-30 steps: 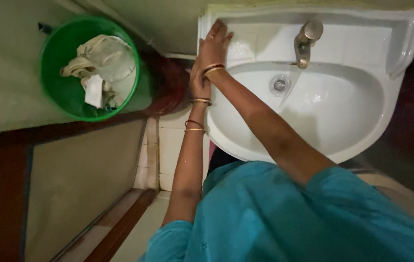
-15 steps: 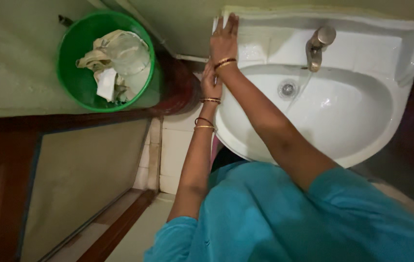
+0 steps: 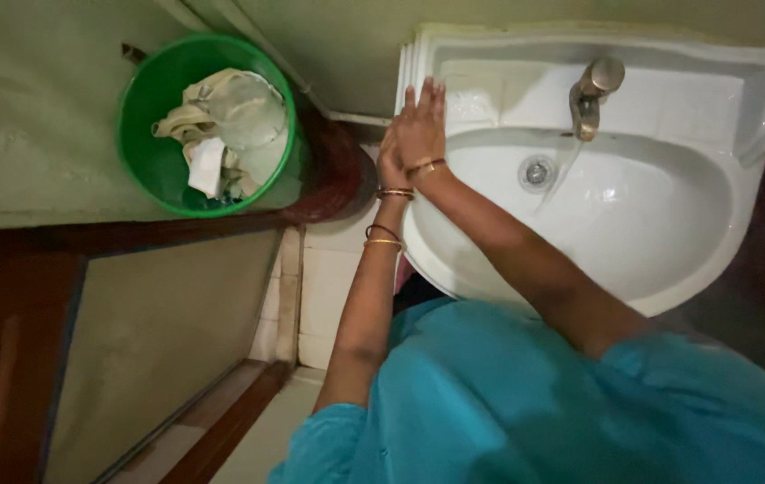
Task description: The person washes their hands in a sink under running water by rubbing their palms, fingers, and the backs of their hands together repeatedly.
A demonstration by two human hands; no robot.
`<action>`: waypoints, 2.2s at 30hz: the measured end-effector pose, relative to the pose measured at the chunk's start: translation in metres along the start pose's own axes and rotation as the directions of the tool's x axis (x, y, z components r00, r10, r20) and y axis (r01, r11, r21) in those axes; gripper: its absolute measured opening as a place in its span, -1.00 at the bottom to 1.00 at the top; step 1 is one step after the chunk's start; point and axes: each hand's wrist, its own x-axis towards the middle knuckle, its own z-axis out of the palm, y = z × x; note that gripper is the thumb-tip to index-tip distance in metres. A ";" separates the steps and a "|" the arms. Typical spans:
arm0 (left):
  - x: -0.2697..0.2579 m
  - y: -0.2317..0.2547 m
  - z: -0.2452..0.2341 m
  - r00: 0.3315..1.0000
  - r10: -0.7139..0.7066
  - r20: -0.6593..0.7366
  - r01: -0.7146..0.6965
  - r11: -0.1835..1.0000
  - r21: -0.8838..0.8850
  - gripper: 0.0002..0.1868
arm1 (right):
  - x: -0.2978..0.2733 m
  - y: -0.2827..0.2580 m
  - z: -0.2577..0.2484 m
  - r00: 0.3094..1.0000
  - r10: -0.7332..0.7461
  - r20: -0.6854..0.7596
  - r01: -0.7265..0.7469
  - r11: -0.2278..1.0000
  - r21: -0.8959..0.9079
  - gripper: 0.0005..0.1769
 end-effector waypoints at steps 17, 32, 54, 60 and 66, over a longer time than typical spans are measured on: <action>-0.006 -0.023 -0.001 0.991 -0.113 -0.070 0.100 0.981 -0.168 -0.41 | 0.051 0.029 0.013 0.999 -0.004 -0.032 0.013 0.957 0.289 -0.18; 0.002 -0.002 -0.006 0.966 -0.257 -0.026 0.182 0.749 -0.637 -0.52 | -0.056 0.011 -0.014 0.999 -0.014 -0.043 0.028 0.937 0.348 -0.32; -0.003 0.080 -0.013 0.980 0.099 0.172 -0.104 0.994 0.020 -0.44 | -0.046 0.105 -0.060 0.940 -0.312 0.140 0.255 0.913 0.319 -0.50; -0.001 0.109 -0.012 0.920 0.229 0.319 -0.309 0.923 0.229 -0.25 | -0.035 0.135 -0.052 0.912 -0.123 0.391 0.050 0.980 0.192 -0.16; -0.003 0.117 0.033 0.752 0.215 0.624 -0.554 0.718 0.420 -0.22 | -0.110 0.180 -0.026 0.944 0.323 0.072 -0.329 0.891 0.311 0.06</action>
